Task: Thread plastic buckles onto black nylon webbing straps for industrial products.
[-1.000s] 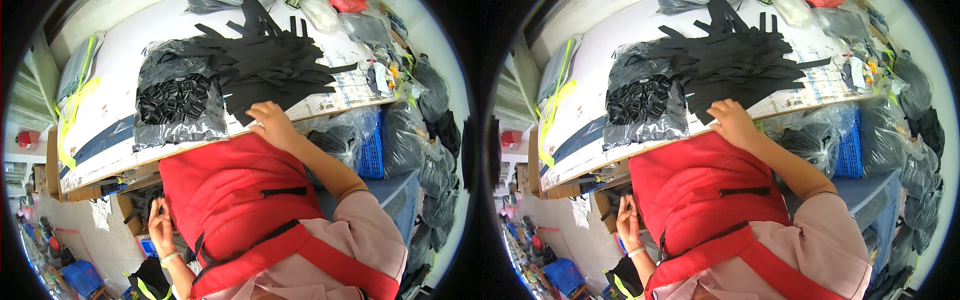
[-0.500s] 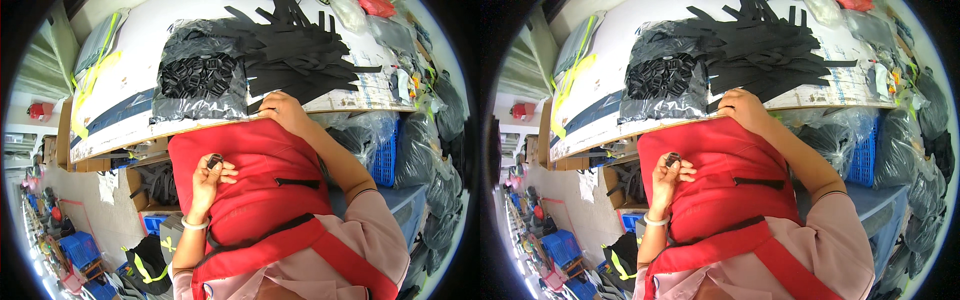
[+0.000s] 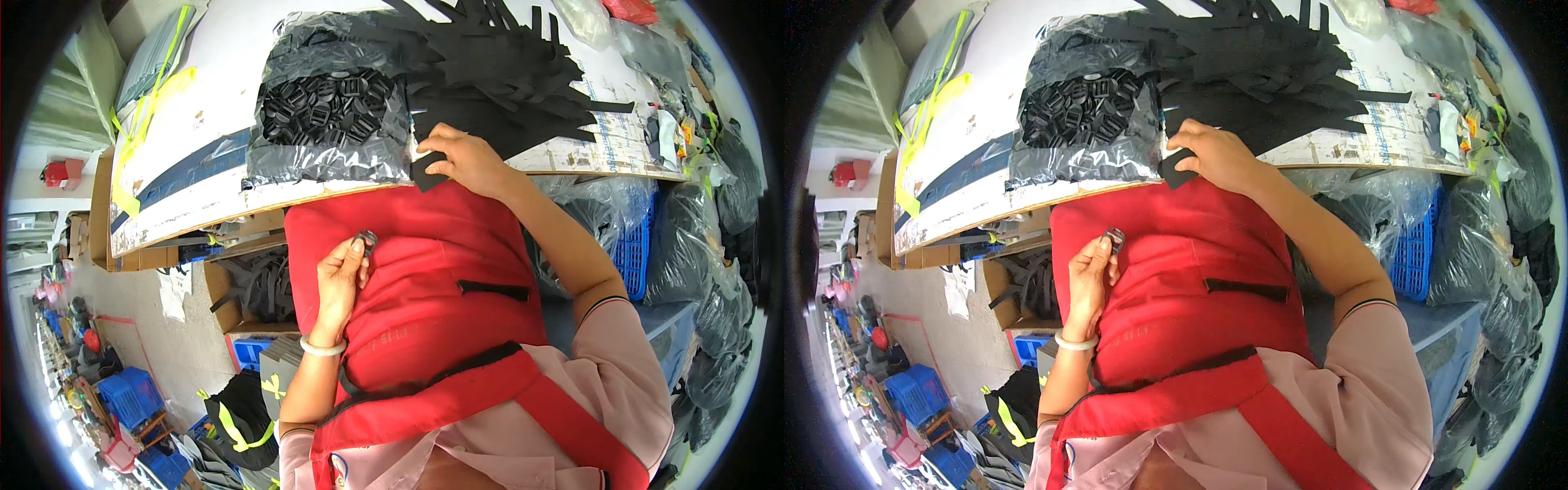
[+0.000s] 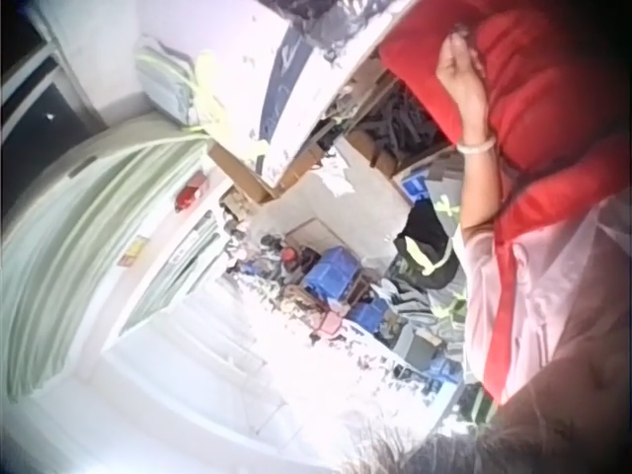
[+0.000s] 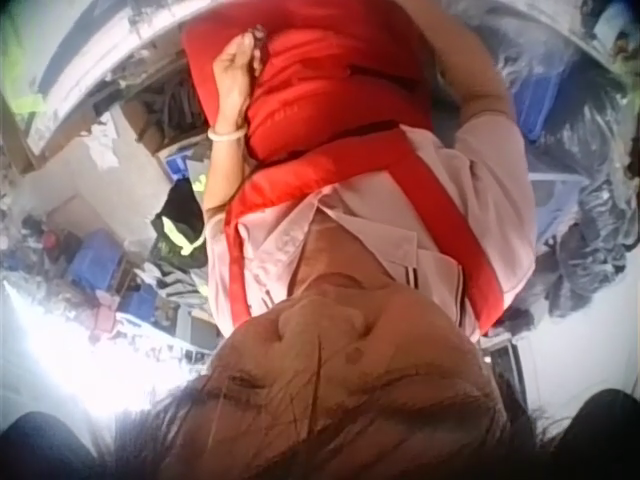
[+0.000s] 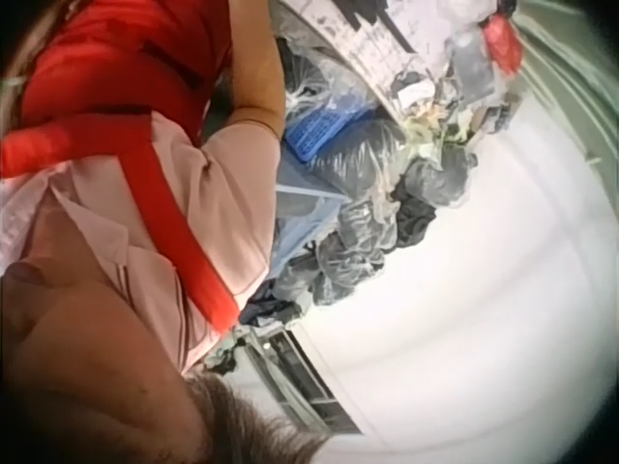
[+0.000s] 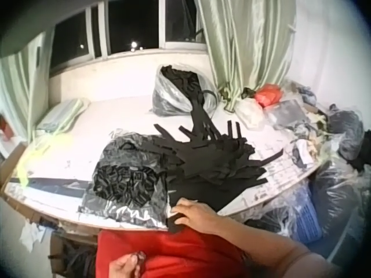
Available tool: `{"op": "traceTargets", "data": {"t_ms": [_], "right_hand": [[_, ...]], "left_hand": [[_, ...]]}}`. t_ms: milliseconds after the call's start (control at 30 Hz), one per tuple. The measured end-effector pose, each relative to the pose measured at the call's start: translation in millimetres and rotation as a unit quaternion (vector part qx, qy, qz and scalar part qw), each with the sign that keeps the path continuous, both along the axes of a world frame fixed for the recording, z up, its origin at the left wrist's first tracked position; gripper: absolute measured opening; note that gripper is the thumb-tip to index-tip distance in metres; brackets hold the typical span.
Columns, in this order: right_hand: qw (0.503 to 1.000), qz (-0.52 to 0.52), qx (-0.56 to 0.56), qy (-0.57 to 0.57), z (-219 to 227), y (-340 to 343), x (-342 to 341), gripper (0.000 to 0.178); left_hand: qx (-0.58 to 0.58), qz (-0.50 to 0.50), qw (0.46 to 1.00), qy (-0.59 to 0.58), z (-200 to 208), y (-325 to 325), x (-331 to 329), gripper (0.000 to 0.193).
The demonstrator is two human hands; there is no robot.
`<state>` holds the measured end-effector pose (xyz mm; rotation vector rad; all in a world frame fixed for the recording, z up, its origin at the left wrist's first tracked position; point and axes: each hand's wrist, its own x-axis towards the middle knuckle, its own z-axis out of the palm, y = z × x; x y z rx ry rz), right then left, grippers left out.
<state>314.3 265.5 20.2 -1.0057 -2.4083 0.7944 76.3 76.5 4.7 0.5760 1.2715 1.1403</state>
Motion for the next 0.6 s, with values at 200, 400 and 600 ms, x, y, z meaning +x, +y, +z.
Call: {"op": "traceTargets", "data": {"t_ms": [200,400,600], "right_hand": [[0.988,0.048,0.127,-0.071,20.3,10.9,0.9,0.017],[0.997,0.021,0.07,0.014,89.9,-65.1,-34.7,0.013],[0.836,0.009,-0.506,0.211,41.7,-109.2,-61.9,0.022]], "left_hand": [[-0.026,0.037,0.994,-0.1,12.1,13.6,9.7,0.022],[0.019,0.026,0.995,-0.091,0.5,3.6,-3.7,0.023],[0.114,0.032,0.991,-0.06,5.0,4.0,9.9,0.021]]}}
